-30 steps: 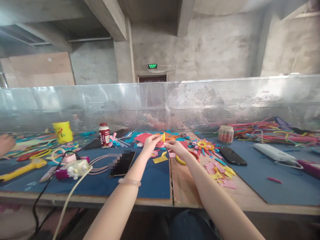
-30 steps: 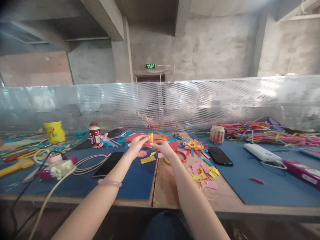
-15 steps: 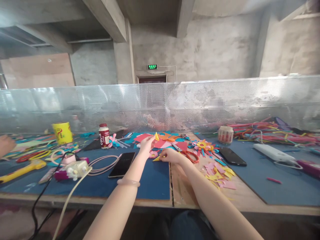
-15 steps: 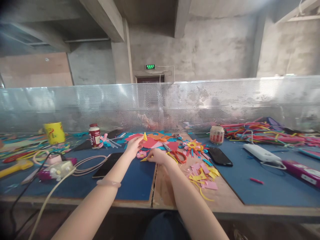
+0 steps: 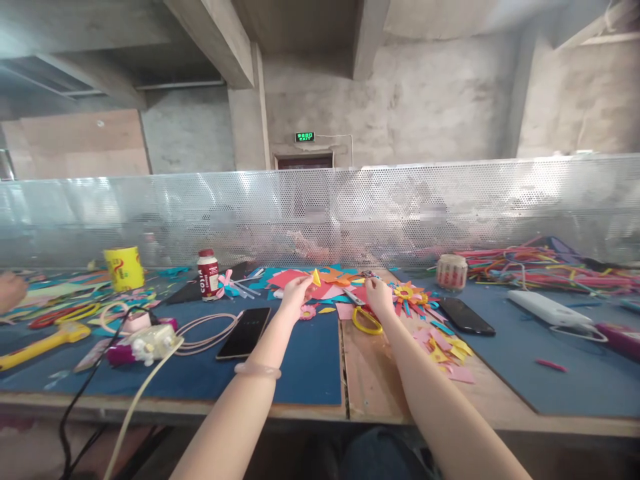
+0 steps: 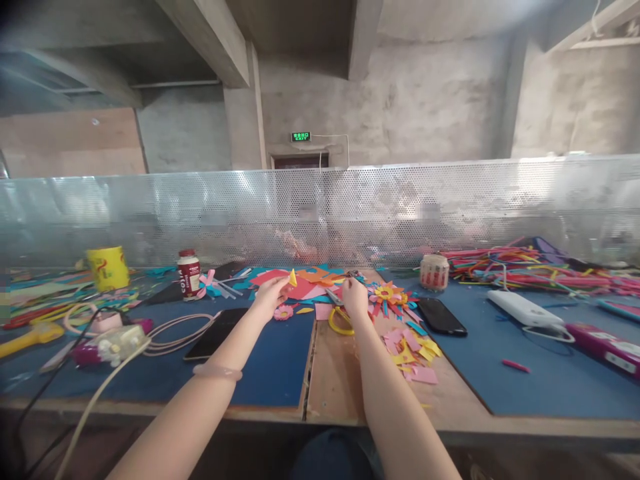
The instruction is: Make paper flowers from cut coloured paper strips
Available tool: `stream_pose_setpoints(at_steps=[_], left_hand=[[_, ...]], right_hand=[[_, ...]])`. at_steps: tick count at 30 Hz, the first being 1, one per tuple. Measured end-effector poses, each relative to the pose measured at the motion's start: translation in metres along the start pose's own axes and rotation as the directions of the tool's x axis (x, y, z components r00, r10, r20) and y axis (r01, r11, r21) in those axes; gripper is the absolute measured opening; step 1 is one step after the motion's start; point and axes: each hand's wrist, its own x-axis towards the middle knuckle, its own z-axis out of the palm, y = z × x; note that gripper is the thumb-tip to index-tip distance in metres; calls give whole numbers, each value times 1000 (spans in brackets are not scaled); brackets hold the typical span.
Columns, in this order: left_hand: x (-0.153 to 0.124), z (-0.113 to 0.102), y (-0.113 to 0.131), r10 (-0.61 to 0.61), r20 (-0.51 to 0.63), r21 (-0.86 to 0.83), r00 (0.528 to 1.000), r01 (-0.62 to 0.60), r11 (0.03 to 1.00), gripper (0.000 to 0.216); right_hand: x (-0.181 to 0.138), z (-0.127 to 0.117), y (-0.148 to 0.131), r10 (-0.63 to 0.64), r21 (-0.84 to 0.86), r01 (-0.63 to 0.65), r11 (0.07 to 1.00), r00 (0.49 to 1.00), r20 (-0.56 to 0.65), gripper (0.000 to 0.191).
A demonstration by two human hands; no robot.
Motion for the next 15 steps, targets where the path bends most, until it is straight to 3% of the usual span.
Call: stream_pose_setpoints(at_steps=[6,10,12,15], left_hand=[[-4,2,-1,33,87,52,996,-37,998,32],[-10,6,3,75,148,159,986,-99,982,29],[-13,8,4,113,193,206,975,-153,966,27],[-16,11,4,180,267,272,947,-253,929,23]], right_hand=[[0,10,18,36,-72,-27,997,991,129,28],[-3,6,14,-1,-104,0,995,1000,-3,28],[-4,3,4,-9,4,9,1000,1000,3,34],[-9,1,-16,-79,393,-27,919,964,253,49]])
